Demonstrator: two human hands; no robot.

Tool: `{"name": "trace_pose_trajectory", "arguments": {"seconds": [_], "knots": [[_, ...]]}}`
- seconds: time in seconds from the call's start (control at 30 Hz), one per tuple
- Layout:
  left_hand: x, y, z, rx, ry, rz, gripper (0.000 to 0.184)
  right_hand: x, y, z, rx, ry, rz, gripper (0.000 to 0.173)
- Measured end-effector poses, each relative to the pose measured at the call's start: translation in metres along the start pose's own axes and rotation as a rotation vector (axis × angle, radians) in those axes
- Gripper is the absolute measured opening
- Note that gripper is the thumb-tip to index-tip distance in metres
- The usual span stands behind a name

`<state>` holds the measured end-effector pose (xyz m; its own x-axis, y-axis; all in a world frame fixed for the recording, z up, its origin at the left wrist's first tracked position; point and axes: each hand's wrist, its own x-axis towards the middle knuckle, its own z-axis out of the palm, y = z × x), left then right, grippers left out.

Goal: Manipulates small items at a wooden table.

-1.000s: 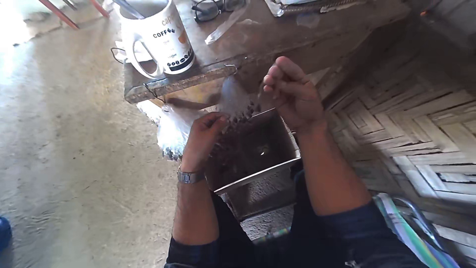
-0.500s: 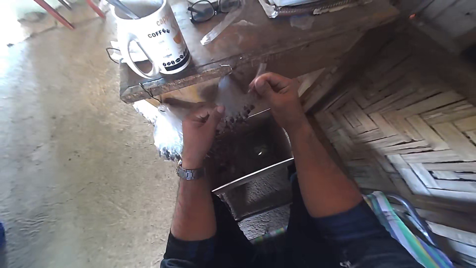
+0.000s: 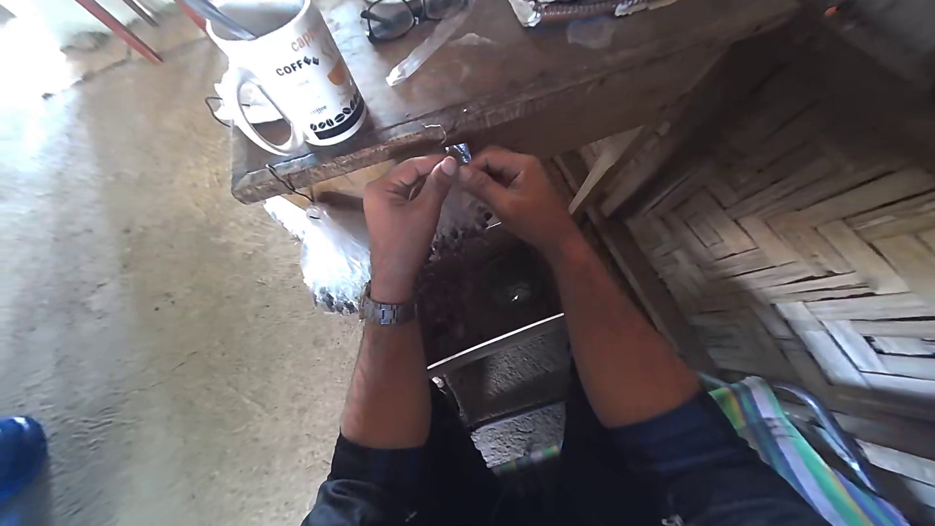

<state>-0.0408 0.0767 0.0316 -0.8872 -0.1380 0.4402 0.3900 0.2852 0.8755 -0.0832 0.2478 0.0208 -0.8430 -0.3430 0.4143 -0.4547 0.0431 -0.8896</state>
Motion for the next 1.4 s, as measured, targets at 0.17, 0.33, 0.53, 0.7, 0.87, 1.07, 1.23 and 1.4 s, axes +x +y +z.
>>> {"name": "trace_pose_trajectory", "arguments": {"seconds": [0.17, 0.33, 0.53, 0.7, 0.87, 1.07, 1.23, 1.4], "knots": [[0.005, -0.002, 0.003, -0.024, 0.023, -0.045, 0.014, 0.002, 0.0, 0.0, -0.012, -0.003, 0.032, 0.018], [0.006, -0.003, 0.003, -0.015, 0.035, -0.065, 0.012, 0.007, 0.002, 0.003, 0.036, 0.089, 0.023, 0.018], [0.008, -0.008, 0.006, -0.031, 0.04, -0.085, 0.012, 0.01, 0.003, 0.007, 0.068, 0.122, 0.057, 0.017], [0.008, -0.01, 0.007, -0.056, 0.049, -0.107, 0.013, 0.011, 0.003, 0.009, 0.08, 0.115, 0.116, 0.017], [0.008, -0.012, 0.005, 0.048, 0.081, -0.102, 0.014, 0.013, 0.008, 0.013, 0.098, 0.125, 0.143, 0.016], [0.004, -0.019, -0.002, 0.045, 0.123, -0.082, 0.021, 0.013, 0.012, 0.024, -0.154, 0.182, 0.237, 0.019], [-0.008, -0.003, -0.012, -0.534, -0.023, -0.314, 0.05, 0.005, 0.0, 0.019, -0.088, 0.328, 0.081, 0.027], [-0.014, 0.003, -0.016, -0.703, -0.127, -0.292, 0.062, -0.008, -0.012, 0.012, 0.082, 0.105, -0.117, 0.027]]}}
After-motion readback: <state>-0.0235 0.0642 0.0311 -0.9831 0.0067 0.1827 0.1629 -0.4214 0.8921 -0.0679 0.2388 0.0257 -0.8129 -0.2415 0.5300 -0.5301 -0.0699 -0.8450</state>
